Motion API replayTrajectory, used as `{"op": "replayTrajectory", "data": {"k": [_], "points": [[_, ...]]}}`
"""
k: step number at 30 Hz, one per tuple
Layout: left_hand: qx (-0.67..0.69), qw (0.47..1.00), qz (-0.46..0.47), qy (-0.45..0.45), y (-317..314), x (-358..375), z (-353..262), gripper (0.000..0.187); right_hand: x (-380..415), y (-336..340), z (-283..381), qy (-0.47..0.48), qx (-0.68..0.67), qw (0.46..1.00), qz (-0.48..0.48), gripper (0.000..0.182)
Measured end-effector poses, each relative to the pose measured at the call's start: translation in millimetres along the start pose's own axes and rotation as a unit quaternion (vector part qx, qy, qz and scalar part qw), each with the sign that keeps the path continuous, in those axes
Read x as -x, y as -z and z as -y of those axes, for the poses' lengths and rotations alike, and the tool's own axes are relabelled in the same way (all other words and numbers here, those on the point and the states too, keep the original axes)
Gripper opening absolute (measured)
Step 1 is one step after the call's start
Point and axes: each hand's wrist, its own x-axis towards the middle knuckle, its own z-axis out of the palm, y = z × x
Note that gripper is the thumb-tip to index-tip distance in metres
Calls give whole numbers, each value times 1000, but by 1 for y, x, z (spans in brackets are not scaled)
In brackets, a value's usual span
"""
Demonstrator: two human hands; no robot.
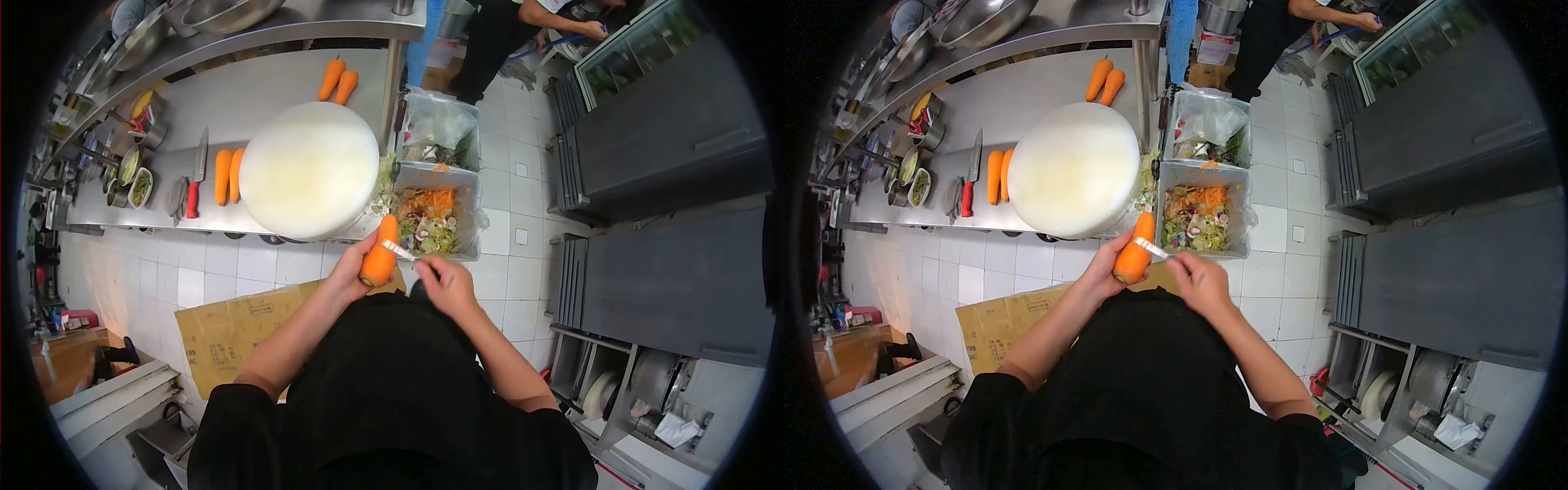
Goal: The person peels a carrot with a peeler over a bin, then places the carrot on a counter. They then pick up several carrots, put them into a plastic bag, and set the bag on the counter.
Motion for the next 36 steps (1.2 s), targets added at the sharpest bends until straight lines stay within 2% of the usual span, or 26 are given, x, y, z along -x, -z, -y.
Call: {"op": "replayTrajectory", "data": {"k": [3, 4, 6, 9, 12, 15, 17, 18, 21, 22, 25, 28, 31, 34, 36], "points": [[12, 1000, 18, -13, -22, 7, -5, 44, 16, 13, 30, 87, 45, 995, -6, 25], [-1, 1000, 8, -20, -29, 13, -5, 44, 12, 14, 29, 88, 36, 995, -21, 31], [-25, 999, -11, -35, -39, 26, -2, 44, -10, 6, 1, 60, 17, 997, -35, 30], [-18, 999, 50, 1, -20, 27, 6, 45, -56, -14, -58, -30, 40, 999, 3, 28], [-37, 999, 29, -25, -17, 36, 9, 46, -60, -36, -92, -63, 62, 996, -8, 27], [-1, 1000, 17, -5, 9, 22, 4, 46, -13, -18, -23, -48, -29, 998, 15, 26], [7, 1000, 13, -3, 6, 21, 4, 46, 14, -3, 24, 99, 6, 995, -9, 24], [8, 1000, 13, -2, 2, 20, 3, 45, 19, 6, 37, 75, 27, 996, 33, 22], [-1, 1000, 12, -11, -5, 24, 3, 44, -7, -8, 1, 80, 20, 996, -25, 23], [-8, 1000, 16, -10, -10, 30, 4, 43, -25, -13, -18, 28, -6, 999, -29, 25], [-24, 999, 19, -11, -19, 49, 7, 40, -68, -51, -109, -90, -55, 991, 84, 26], [-4, 999, 15, -38, -13, 43, -1, 39, -45, -37, -66, -56, -86, 995, -13, 26], [28, 999, 7, -35, 10, 26, -3, 39, -1, -14, 7, 40, -11, 999, 4, 27], [15, 999, -1, -30, -6, 30, -8, 40, 4, -6, 28, 115, -12, 993, -16, 28], [2, 1000, -10, -25, -12, 34, -4, 41, -25, -11, -5, 33, -36, 999, -12, 28]]}}
